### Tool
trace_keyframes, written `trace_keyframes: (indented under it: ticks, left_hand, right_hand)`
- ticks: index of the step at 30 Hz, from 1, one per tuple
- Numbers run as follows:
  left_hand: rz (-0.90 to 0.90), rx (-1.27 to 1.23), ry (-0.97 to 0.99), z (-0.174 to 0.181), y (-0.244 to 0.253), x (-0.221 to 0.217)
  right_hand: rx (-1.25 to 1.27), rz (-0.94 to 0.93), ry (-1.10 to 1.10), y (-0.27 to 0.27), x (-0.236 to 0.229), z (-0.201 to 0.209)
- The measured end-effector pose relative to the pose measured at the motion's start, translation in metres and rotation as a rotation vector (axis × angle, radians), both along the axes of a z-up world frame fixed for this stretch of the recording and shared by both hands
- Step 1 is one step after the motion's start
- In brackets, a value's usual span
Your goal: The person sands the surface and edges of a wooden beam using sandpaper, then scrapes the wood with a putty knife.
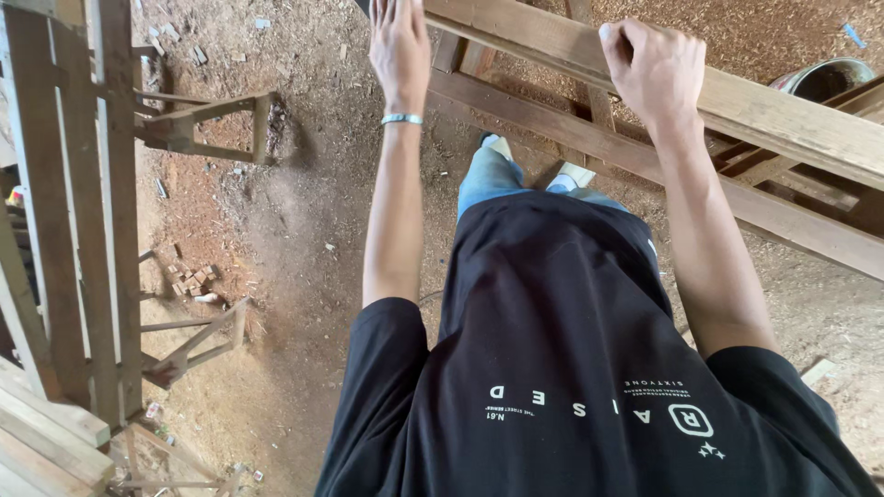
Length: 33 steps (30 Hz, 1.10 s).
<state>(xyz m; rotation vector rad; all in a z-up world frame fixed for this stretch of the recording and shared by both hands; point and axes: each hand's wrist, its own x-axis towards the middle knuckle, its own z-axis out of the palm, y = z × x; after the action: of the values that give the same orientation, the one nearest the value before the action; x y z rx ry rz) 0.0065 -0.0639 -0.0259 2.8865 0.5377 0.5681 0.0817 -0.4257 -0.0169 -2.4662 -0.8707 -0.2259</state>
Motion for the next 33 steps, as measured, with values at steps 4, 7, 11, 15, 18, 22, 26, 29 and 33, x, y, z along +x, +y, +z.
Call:
trace_keyframes:
  ticks: [4, 7, 11, 15, 18, 22, 26, 29, 33]
  left_hand:
    - [-0.165, -0.086, -0.131, -0.023, -0.064, 0.002]
    - [-0.523, -0.058, -0.120, -0.015, -0.085, -0.014]
    - [-0.606, 0.039, -0.077, -0.009, -0.015, -0.021]
    - [-0.151, -0.076, 0.093, -0.002, 0.059, -0.005]
    - [-0.119, 0.016, -0.053, 0.000, 0.036, 0.003]
    - [-0.512, -0.105, -0.050, -0.001, -0.024, 0.001]
    - [-0.797, 0.108, -0.080, -0.011, 0.026, -0.022]
    - [-0.660, 0.215, -0.019, -0.018, 0.122, -0.025]
    - [-0.300, -0.004, -0.036, -0.033, 0.172, -0.012]
  right_hand:
    - [0.024, 0.002, -0.053, 0.001, -0.004, 0.004]
    - [-0.027, -0.018, -0.068, 0.003, -0.005, -0.001]
    - [-0.144, -0.063, 0.096, -0.001, 0.001, -0.022]
    - [-0.328, -0.160, 0.184, 0.001, 0.005, -0.032]
    - [-0.190, -0.216, 0.323, 0.013, 0.006, -0.017]
    - [-0.017, -0.211, 0.348, 0.030, 0.003, 0.013]
    - [-0.052, -0.303, 0.474, 0.045, 0.003, 0.027]
    - [-0.087, -0.279, 0.336, 0.052, 0.001, 0.027]
    - [-0.057, -0.261, 0.159, 0.080, 0.010, -0.001]
